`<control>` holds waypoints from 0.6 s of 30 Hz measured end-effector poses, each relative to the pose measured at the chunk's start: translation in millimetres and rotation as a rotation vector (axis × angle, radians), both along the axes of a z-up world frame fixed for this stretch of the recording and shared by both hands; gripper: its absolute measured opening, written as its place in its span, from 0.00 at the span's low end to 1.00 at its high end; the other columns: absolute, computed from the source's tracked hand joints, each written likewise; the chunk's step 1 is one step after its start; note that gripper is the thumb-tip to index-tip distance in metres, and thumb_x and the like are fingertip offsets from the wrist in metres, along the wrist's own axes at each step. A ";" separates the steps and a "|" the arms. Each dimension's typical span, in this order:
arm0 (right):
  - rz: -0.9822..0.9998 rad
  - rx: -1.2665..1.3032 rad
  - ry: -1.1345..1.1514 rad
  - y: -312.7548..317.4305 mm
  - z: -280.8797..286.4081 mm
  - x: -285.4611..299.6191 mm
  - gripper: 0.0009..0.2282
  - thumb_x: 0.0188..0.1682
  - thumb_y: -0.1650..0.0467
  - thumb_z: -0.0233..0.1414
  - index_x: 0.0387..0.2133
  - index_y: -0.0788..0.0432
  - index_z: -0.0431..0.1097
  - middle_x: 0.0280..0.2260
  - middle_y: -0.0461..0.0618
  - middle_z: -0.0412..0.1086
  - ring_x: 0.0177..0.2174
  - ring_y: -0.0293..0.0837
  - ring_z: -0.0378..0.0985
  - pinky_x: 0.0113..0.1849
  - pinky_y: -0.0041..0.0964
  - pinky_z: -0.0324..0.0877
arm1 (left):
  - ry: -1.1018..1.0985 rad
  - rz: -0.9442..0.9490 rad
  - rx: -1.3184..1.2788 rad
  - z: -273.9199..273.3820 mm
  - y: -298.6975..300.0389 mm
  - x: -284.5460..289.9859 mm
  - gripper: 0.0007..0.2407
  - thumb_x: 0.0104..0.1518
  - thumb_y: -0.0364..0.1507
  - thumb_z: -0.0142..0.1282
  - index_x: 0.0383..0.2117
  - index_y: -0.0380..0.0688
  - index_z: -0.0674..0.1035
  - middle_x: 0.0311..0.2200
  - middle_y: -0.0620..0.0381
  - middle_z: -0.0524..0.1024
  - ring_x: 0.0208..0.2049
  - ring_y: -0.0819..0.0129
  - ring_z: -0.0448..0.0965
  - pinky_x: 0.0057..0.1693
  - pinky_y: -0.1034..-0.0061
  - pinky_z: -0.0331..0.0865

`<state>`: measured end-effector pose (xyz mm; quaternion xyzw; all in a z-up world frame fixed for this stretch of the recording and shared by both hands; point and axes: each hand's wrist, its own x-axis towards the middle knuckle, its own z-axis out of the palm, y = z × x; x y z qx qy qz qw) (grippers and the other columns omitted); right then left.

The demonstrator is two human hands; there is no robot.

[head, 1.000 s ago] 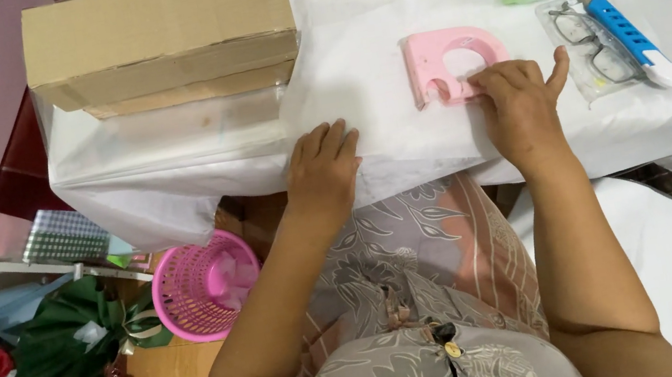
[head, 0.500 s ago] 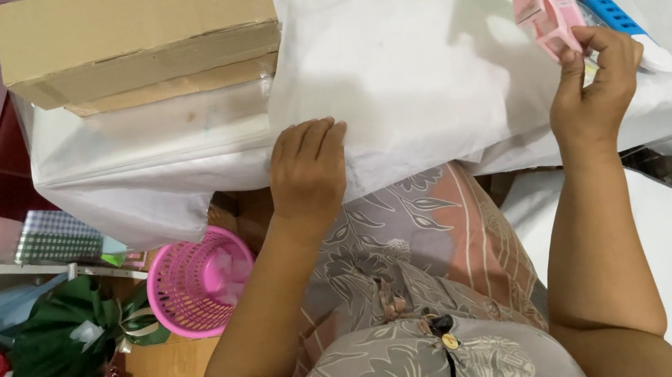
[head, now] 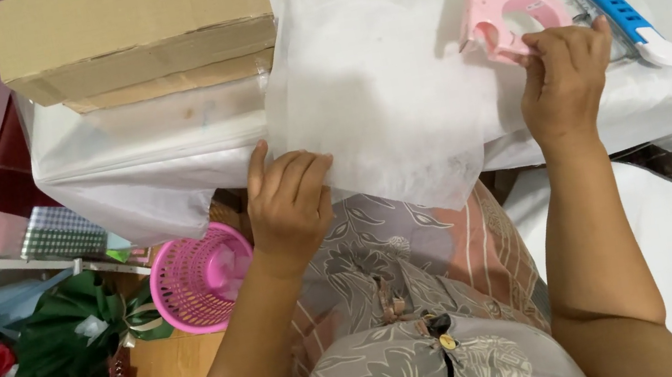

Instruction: The person places a sheet of white paper on a table and uses a blue utility knife to cut it into smaller pieces. They then fold the cut paper by hand.

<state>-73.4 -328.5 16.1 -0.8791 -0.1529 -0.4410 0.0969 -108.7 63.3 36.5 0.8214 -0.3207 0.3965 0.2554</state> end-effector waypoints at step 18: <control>0.138 0.383 0.040 38.5 -62.5 -74.8 0.12 0.48 0.84 0.55 0.44 0.68 0.76 0.37 0.56 0.72 0.34 0.55 0.75 0.44 0.52 0.70 | -0.161 0.040 -0.024 -16.3 0.5 -7.6 0.03 0.61 0.23 0.58 0.36 0.45 0.83 0.34 0.57 0.79 0.38 0.61 0.81 0.64 0.44 0.64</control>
